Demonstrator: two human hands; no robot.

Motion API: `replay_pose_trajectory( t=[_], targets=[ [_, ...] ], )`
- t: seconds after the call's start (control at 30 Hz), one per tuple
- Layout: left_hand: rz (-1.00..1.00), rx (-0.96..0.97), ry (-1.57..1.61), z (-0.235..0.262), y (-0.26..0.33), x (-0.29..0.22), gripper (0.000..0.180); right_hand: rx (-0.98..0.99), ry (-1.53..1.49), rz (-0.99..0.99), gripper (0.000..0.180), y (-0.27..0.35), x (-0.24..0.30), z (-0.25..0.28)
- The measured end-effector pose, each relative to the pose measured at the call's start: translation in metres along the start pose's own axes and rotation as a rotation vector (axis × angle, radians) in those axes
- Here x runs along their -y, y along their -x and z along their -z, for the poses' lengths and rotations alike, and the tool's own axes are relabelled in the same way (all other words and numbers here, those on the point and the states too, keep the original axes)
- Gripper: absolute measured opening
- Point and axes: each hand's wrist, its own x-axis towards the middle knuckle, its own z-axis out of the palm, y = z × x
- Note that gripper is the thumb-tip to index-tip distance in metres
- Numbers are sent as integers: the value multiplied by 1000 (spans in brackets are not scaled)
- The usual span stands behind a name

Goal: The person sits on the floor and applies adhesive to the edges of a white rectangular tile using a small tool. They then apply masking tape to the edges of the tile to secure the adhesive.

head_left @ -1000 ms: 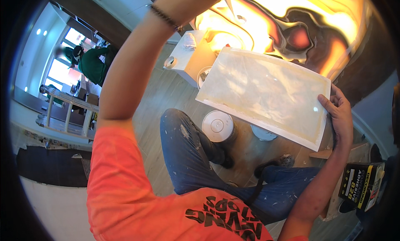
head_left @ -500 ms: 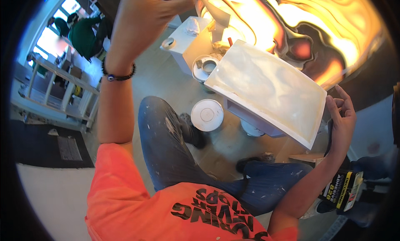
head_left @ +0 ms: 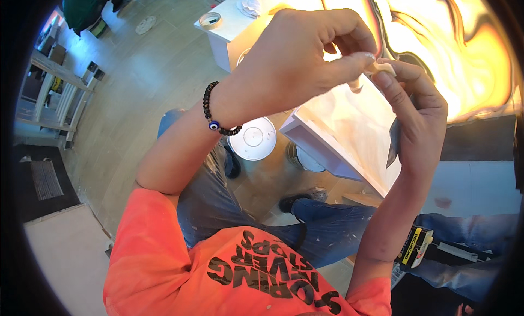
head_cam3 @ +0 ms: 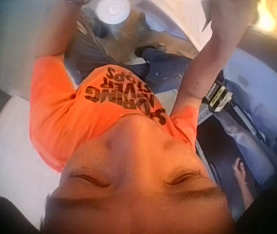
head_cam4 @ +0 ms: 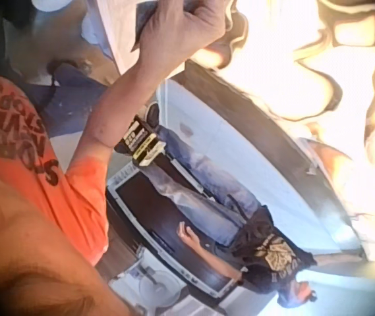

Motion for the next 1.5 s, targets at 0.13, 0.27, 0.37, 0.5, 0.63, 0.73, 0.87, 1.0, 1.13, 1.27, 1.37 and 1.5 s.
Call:
replay_pose_trajectory(
  t=[0.13, 0.27, 0.37, 0.5, 0.63, 0.73, 0.87, 1.0, 1.13, 1.27, 1.37, 1.5],
  targets=[
    [-134, -172, 31, 19, -7, 27, 20, -14, -6, -45, 20, -25, 17, -19],
    [76, -70, 252, 33, -11, 19, 23, 21, 62, 16, 27, -47, 24, -34],
    [121, -63, 360, 31, -13, 45, 20, 94, 139, 20, 37, -57, 29, -39],
    [30, -122, 230, 38, -15, 57, 18, 42, 122, 37, 46, -56, 30, -50],
    [127, -342, 216, 59, -21, 73, 15, -40, 30, 95, 52, -49, 32, -37],
    [267, -465, 143, 78, -30, 93, 13, 28, 103, 4, 48, -36, 41, -24],
    [370, -422, -83, 76, -24, 176, 16, 155, 320, -193, 43, -16, 21, 7],
    [503, -360, -330, 43, -8, 221, 26, 157, 403, -383, 45, 14, 3, 37],
    [368, -135, -494, 26, 12, 278, 26, 141, 460, -374, 44, 32, -9, 54],
    [438, 18, -500, 5, 22, 292, 16, 106, 349, -442, 45, 48, -34, 74],
    [566, 234, -517, -10, 20, 269, 37, 32, 193, -469, 45, 59, -44, 78],
    [473, 46, -629, -12, 36, 255, 56, 95, 205, -432, 44, 44, -48, 69]
  ],
)
